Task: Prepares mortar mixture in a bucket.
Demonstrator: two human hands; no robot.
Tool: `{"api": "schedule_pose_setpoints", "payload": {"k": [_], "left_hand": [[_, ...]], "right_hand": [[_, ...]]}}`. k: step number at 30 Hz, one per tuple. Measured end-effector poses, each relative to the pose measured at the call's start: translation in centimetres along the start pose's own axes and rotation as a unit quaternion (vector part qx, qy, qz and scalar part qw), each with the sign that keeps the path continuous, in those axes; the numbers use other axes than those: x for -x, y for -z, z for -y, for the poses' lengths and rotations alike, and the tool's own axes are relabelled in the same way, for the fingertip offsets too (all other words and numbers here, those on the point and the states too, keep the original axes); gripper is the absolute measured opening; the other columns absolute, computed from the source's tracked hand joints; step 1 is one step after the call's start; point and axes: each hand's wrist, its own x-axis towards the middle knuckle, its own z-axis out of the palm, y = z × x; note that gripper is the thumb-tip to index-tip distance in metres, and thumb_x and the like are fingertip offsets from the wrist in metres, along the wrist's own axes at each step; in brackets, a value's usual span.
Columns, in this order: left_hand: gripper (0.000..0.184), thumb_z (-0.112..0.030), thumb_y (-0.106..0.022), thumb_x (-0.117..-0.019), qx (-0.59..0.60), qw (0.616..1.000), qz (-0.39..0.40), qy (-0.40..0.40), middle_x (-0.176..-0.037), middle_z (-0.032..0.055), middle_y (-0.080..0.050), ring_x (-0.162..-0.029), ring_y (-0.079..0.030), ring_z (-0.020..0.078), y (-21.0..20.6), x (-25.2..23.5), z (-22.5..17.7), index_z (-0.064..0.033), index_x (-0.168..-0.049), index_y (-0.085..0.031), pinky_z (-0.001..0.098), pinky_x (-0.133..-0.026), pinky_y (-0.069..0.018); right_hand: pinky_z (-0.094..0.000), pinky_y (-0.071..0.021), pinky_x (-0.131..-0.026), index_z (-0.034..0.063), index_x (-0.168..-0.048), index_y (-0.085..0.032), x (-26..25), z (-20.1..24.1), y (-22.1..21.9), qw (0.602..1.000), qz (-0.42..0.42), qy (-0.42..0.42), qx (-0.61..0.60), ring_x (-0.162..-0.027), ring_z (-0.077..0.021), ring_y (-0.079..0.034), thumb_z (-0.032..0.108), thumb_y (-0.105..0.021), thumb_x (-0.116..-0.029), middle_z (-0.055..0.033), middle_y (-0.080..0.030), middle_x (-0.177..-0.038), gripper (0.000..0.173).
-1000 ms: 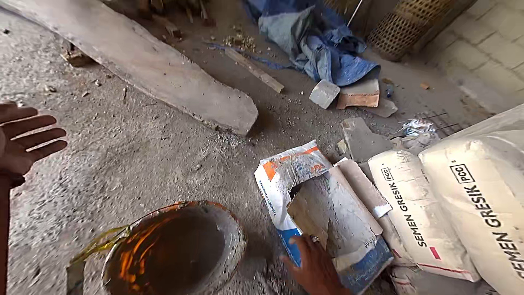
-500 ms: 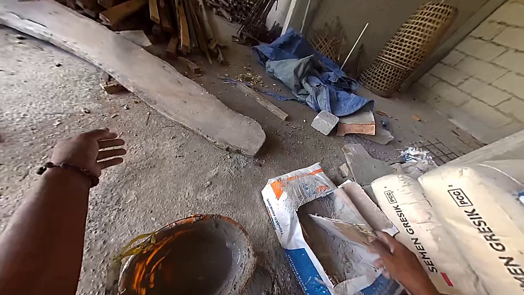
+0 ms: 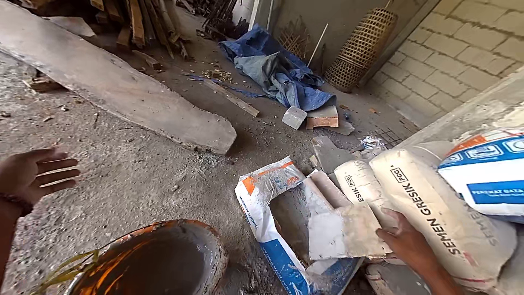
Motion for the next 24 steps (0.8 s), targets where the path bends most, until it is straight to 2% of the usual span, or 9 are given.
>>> {"api": "schedule_pose_setpoints", "payload": {"k": [2, 3, 6, 9, 13, 17, 21, 22, 24], "left_hand": [[0.05, -0.046, -0.038, -0.1098, 0.011, 0.999, 0.011, -0.048, -0.131, 0.0153, -0.06, -0.107, -0.064, 0.0242, 1.0, -1.1, 1.4, -0.0084, -0.14, -0.051, 0.0427, -0.087, -0.0521], [0.048, -0.044, -0.038, -0.1102, 0.019, 0.997, 0.017, -0.076, -0.132, 0.0152, -0.06, -0.11, -0.064, 0.0244, 1.1, -0.8, 1.6, -0.0081, -0.141, -0.049, 0.042, -0.087, -0.0525], [0.047, -0.038, -0.036, -0.1113, 0.036, 0.993, 0.031, -0.111, -0.137, 0.0178, -0.057, -0.119, -0.063, 0.027, 0.5, 0.7, 1.3, -0.0051, -0.142, -0.046, 0.0437, -0.093, -0.0522], [0.051, -0.045, -0.036, -0.1104, 0.016, 0.997, 0.023, -0.065, -0.135, 0.0167, -0.058, -0.111, -0.064, 0.0253, 0.3, 0.0, 1.1, -0.0056, -0.142, -0.048, 0.0417, -0.09, -0.0517], [0.052, -0.047, -0.037, -0.1103, -0.002, 1.0, 0.015, -0.02, -0.133, 0.0179, -0.059, -0.108, -0.064, 0.0272, 1.0, -0.8, 1.2, -0.0067, -0.141, -0.05, 0.0434, -0.087, -0.0519], [0.051, -0.042, -0.035, -0.1115, 0.002, 1.0, 0.002, 0.014, -0.141, 0.0161, -0.056, -0.112, -0.063, 0.0218, 1.3, 1.8, -0.4, -0.0048, -0.145, -0.046, 0.039, -0.094, -0.0494], [0.048, -0.036, -0.036, -0.1118, 0.005, 0.999, -0.017, 0.028, -0.142, 0.0187, -0.055, -0.115, -0.062, 0.0244, 1.0, 4.1, -0.6, -0.0028, -0.146, -0.044, 0.0416, -0.096, -0.048], [0.047, -0.034, -0.035, -0.1125, 0.0, 1.0, -0.012, 0.026, -0.142, 0.0193, -0.055, -0.116, -0.061, 0.0247, 1.1, 4.3, -0.6, -0.0023, -0.146, -0.042, 0.0417, -0.097, -0.0479], [0.045, -0.036, -0.037, -0.1118, -0.005, 0.999, -0.023, 0.025, -0.135, 0.0169, -0.059, -0.109, -0.063, 0.0229, 1.5, 3.6, 0.3, -0.0056, -0.144, -0.045, 0.0411, -0.091, -0.0499]], "right_hand": [[-0.0651, -0.0544, -0.084, 0.011, -0.161, -0.03, 0.3, 0.3, -2.0, 0.999, 0.013, 0.001, 0.032, -0.094, -0.0423, -0.071, 0.019, -0.074, -0.0901, -0.0244, -0.072, -0.108, 0.084], [-0.0648, -0.0529, -0.092, 0.0069, -0.162, -0.029, 0.0, 0.2, -3.7, 0.999, 0.032, 0.0, 0.03, -0.104, -0.0427, -0.069, 0.022, -0.075, -0.0895, -0.0245, -0.07, -0.117, 0.087], [-0.0589, -0.0435, -0.112, -0.001, -0.155, -0.038, -1.7, -0.2, -9.4, 0.999, 0.05, -0.005, 0.011, -0.132, -0.0393, -0.056, 0.033, -0.079, -0.0844, -0.0258, -0.057, -0.143, 0.088], [-0.0577, -0.0435, -0.111, 0.001, -0.146, -0.054, -2.1, 2.1, -8.4, 0.998, 0.049, -0.011, 0.034, -0.129, -0.0385, -0.059, 0.034, -0.068, -0.0979, -0.0245, -0.063, -0.136, 0.06], [-0.0593, -0.0425, -0.112, 0.0049, -0.154, -0.046, -1.9, 2.6, -7.2, 0.999, 0.008, 0.024, 0.036, -0.132, -0.0404, -0.058, 0.033, -0.057, -0.1054, -0.0243, -0.06, -0.141, 0.057], [-0.0522, -0.0433, -0.115, -0.0036, -0.146, -0.052, -4.1, -2.3, -12.4, 0.993, -0.065, 0.049, -0.089, -0.132, -0.0351, -0.058, 0.029, -0.067, -0.0997, -0.0256, -0.061, -0.139, 0.059], [-0.0619, -0.0457, -0.108, -0.0024, -0.157, -0.035, -2.0, -2.3, -13.2, 0.994, -0.086, -0.026, 0.06, -0.132, -0.0466, -0.055, 0.043, -0.079, -0.088, -0.031, -0.051, -0.147, 0.093], [-0.0666, -0.0468, -0.103, -0.002, -0.156, -0.036, -1.0, -1.7, -12.6, 0.99, -0.12, -0.008, 0.07, -0.127, -0.0517, -0.055, 0.042, -0.081, -0.0857, -0.034, -0.049, -0.145, 0.094], [-0.0675, -0.0506, -0.094, -0.0005, -0.145, -0.052, 2.6, 0.0, -12.2, 0.987, -0.137, 0.071, 0.046, -0.113, -0.0507, -0.062, 0.035, -0.077, -0.0893, -0.0325, -0.059, -0.13, 0.07]]}}
